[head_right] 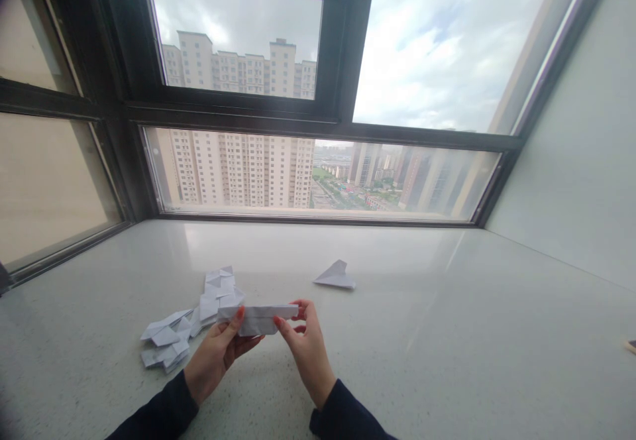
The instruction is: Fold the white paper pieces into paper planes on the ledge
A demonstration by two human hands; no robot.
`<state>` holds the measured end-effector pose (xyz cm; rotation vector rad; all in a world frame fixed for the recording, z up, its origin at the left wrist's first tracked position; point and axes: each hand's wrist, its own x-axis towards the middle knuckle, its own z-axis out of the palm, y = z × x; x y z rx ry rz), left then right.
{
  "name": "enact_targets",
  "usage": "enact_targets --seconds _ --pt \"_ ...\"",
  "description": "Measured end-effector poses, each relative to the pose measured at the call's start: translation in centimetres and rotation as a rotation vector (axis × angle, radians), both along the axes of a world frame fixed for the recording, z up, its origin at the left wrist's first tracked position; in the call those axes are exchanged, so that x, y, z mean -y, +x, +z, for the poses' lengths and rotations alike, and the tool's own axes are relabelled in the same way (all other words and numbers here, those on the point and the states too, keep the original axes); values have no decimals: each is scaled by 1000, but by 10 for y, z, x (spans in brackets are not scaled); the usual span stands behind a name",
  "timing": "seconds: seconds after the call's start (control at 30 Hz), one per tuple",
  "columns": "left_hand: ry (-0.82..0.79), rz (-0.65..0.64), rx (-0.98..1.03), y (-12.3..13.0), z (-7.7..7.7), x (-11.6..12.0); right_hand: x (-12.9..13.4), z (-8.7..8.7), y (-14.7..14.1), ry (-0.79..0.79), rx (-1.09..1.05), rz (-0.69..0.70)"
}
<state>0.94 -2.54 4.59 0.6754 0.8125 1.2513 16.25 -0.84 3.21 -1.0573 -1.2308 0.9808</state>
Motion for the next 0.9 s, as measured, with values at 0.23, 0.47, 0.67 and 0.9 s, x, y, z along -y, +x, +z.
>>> enact_targets --seconds 0.23,0.47,0.67,0.9 --pt "-4 -13 6 -1 0 0 -4 2 2 -75 -157 103" --pt "13 -81 -28 -1 0 1 -6 2 7 -71 -105 123" --pt "23 -30 -89 -6 2 -1 -7 2 9 -54 -101 102" --pt "26 7 -122 -7 -5 -5 -8 0 8 -51 -63 87"
